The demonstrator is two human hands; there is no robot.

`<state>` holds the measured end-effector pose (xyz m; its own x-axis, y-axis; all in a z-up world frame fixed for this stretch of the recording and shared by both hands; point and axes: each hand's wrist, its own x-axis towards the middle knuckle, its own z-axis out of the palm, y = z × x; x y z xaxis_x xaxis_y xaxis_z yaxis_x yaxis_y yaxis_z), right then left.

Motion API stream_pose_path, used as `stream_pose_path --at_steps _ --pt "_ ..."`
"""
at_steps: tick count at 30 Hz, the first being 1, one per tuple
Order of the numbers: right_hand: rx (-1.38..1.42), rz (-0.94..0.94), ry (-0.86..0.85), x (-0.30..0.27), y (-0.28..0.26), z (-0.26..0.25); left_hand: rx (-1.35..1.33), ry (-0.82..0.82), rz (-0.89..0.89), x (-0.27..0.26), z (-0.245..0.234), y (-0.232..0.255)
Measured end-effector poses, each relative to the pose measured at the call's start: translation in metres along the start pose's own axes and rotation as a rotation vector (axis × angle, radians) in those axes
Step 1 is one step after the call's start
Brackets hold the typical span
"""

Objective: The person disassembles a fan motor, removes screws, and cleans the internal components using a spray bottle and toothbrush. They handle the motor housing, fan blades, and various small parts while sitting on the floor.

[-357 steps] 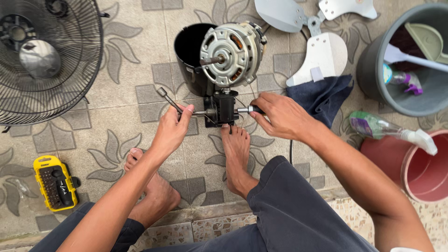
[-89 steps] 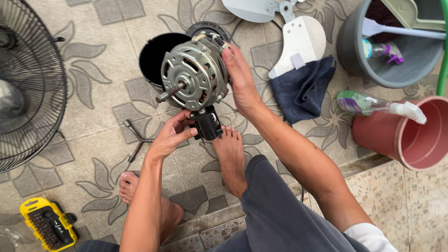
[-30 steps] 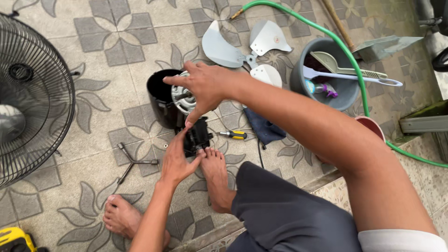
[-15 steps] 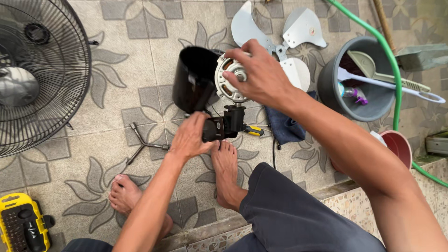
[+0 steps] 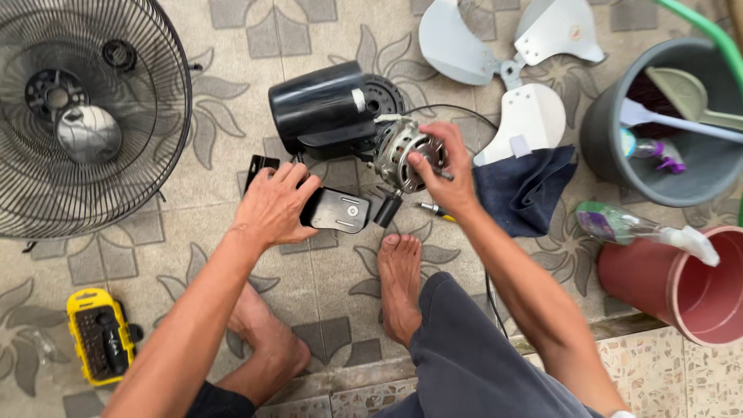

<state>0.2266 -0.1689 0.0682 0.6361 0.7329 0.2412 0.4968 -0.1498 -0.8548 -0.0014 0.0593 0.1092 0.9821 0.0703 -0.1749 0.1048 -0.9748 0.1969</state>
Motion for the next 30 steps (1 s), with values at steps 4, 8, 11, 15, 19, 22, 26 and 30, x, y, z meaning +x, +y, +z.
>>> stream_pose_path --at_steps 4,8,11,15,19,22,26,30 --pt "0.028 0.052 0.075 -0.038 0.021 0.025 0.152 -0.188 0.023 -0.003 0.003 0.002" --pt "0.056 0.071 0.106 -0.062 0.026 0.035 0.169 -0.219 0.027 -0.006 0.007 0.007" --pt "0.034 0.087 0.101 -0.071 0.027 0.036 0.158 -0.220 0.033 -0.009 0.011 0.010" --pt "-0.023 0.069 0.090 -0.076 0.031 0.035 0.136 -0.148 0.053 -0.016 0.019 0.017" --pt "-0.128 0.035 0.036 -0.095 0.032 0.034 0.206 -0.019 0.184 -0.021 0.036 0.029" --pt "-0.120 -0.034 -0.035 -0.108 0.033 0.031 0.023 -0.192 0.188 -0.023 0.050 0.043" --pt "-0.199 -0.010 -0.121 -0.110 0.033 0.021 -0.023 -0.146 0.090 -0.016 0.067 0.050" --pt "-0.312 0.000 -0.283 -0.103 0.031 0.004 -0.179 -0.150 -0.018 -0.007 0.080 0.050"
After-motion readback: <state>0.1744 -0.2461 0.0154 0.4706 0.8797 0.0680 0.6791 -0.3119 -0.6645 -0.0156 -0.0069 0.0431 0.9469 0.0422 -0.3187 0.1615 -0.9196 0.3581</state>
